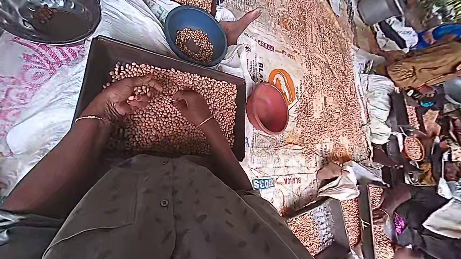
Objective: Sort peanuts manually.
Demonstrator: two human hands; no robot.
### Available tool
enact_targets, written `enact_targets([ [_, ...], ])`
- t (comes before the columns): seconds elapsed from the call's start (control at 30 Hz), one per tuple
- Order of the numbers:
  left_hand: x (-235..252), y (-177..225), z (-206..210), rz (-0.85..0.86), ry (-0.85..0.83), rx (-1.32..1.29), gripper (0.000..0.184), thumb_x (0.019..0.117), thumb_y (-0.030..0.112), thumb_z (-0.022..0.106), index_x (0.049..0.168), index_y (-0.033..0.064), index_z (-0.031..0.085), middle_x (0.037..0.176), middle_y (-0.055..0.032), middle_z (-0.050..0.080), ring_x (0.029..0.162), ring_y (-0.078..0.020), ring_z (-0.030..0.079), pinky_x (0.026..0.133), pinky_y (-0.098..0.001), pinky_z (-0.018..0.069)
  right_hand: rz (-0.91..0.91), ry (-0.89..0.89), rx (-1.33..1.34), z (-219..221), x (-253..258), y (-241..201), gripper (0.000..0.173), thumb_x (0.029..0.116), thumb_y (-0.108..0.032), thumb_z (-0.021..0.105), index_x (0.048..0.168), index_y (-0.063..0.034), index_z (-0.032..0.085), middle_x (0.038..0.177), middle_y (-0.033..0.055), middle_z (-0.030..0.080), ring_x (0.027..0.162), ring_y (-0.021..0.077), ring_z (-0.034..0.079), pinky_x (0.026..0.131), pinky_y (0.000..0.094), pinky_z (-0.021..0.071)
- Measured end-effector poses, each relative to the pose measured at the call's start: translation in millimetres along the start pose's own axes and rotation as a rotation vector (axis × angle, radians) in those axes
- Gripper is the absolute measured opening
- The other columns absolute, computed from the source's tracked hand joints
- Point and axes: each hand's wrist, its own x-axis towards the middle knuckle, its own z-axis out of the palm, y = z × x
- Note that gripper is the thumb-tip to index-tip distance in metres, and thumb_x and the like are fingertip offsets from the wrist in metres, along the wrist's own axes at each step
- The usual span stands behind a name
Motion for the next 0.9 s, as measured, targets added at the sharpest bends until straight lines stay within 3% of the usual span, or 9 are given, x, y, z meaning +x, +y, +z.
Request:
enact_targets([
  [0.17, 1, 2, 2, 0.083, 0.105, -0.222, 0.052, 0.112, 0.039, 0.024, 0.097, 0.0094, 0.064, 0.072, 0.0036, 0.06, 0.045, 0.0012, 0.043, 0.039, -0.0103, 0.0327, 0.109, -0.122, -0.27, 14, -5, -23, 0.023, 0.0895, -0.007, 0.074, 0.112, -0.0057, 0.072, 0.124, 0.0201, 0.06, 0.1, 0.0362, 0.067, 0.076, 0.0515, 0.0601],
  [0.27, 2, 3, 2, 0.067, 0.138, -0.215, 0.05, 0.1121, 0.036, 0.025, 0.098, 0.0092, 0.064, 0.071, 0.004, 0.058, 0.044, 0.0017, 0.043, 0.038, -0.0099, 0.0328, 0.21, -0.242, -0.237, 7, 9, -27, 0.026, 0.0969, -0.007, 0.062, 0.122, -0.0041, 0.069, 0.136, 0.0188, 0.059, 0.114, 0.0353, 0.066, 0.088, 0.0524, 0.0568],
  [0.33, 2, 0, 2, 0.056, 0.146, -0.124, 0.043, 0.1118, 0.032, 0.028, 0.099, 0.0101, 0.063, 0.069, 0.0058, 0.055, 0.042, 0.0029, 0.038, 0.037, -0.0094, 0.0297, 0.161, -0.143, -0.174, 11, 5, -16, 0.015, 0.0964, -0.008, 0.063, 0.109, -0.0059, 0.072, 0.121, 0.0163, 0.066, 0.104, 0.0339, 0.068, 0.081, 0.054, 0.0571],
  [0.4, 1, -1, 4, 0.046, 0.133, 0.008, 0.048, 0.1122, 0.038, 0.026, 0.099, 0.0105, 0.064, 0.067, 0.0053, 0.055, 0.041, 0.0018, 0.037, 0.036, -0.011, 0.029, 0.157, -0.062, -0.05, 7, 8, -9, 0.018, 0.0995, -0.012, 0.061, 0.11, -0.0048, 0.074, 0.115, 0.0159, 0.071, 0.104, 0.0322, 0.069, 0.086, 0.0533, 0.0557],
  [0.53, -1, -3, 13, -0.055, 0.049, 0.18, 0.065, 0.1091, 0.056, 0.019, 0.096, 0.013, 0.066, 0.072, 0.0009, 0.064, 0.045, -0.0021, 0.048, 0.037, -0.0146, 0.034, -0.044, 0.217, 0.476, 0, 7, -21, 0.025, 0.0983, -0.001, 0.061, 0.12, 0.0082, 0.07, 0.109, 0.0197, 0.073, 0.087, 0.0202, 0.073, 0.081, 0.0352, 0.0613],
  [0.6, -1, -3, 12, -0.077, -0.011, 0.162, 0.065, 0.1094, 0.055, 0.019, 0.095, 0.0119, 0.066, 0.071, 0.0001, 0.064, 0.044, -0.0021, 0.047, 0.036, -0.0142, 0.0335, -0.038, 0.249, 0.633, 1, 3, -29, 0.027, 0.1009, 0.001, 0.056, 0.124, 0.0102, 0.066, 0.104, 0.0202, 0.072, 0.082, 0.0195, 0.073, 0.078, 0.0344, 0.0635],
  [0.7, -2, -2, 2, 0.0, -0.029, 0.038, 0.051, 0.1121, 0.04, 0.025, 0.098, 0.0117, 0.065, 0.067, 0.0055, 0.055, 0.04, 0.0022, 0.035, 0.036, -0.0107, 0.0284, 0.082, 0.17, 0.489, 2, -16, -28, 0.021, 0.1056, -0.005, 0.051, 0.119, 0.0044, 0.063, 0.095, 0.019, 0.067, 0.073, 0.0239, 0.066, 0.067, 0.0371, 0.0591],
  [0.83, -2, 7, -3, 0.145, 0.177, -0.203, 0.033, 0.1111, 0.025, 0.033, 0.092, 0.0157, 0.058, 0.063, 0.0106, 0.046, 0.041, 0.0044, 0.034, 0.036, -0.0086, 0.0271, -0.096, 0.071, 0.122, 28, -8, -29, 0.025, 0.098, 0.003, 0.056, 0.119, 0.002, 0.071, 0.119, 0.019, 0.07, 0.113, 0.0322, 0.067, 0.1, 0.0436, 0.0539],
  [0.9, 1, 6, -7, 0.179, 0.181, -0.242, 0.034, 0.1118, 0.025, 0.031, 0.09, 0.0175, 0.056, 0.061, 0.0114, 0.043, 0.041, 0.0042, 0.033, 0.036, -0.0089, 0.0266, -0.057, -0.035, -0.087, 40, 8, -38, 0.029, 0.0985, -0.001, 0.057, 0.123, -0.0009, 0.072, 0.129, 0.0206, 0.068, 0.126, 0.0379, 0.061, 0.105, 0.0477, 0.05],
])
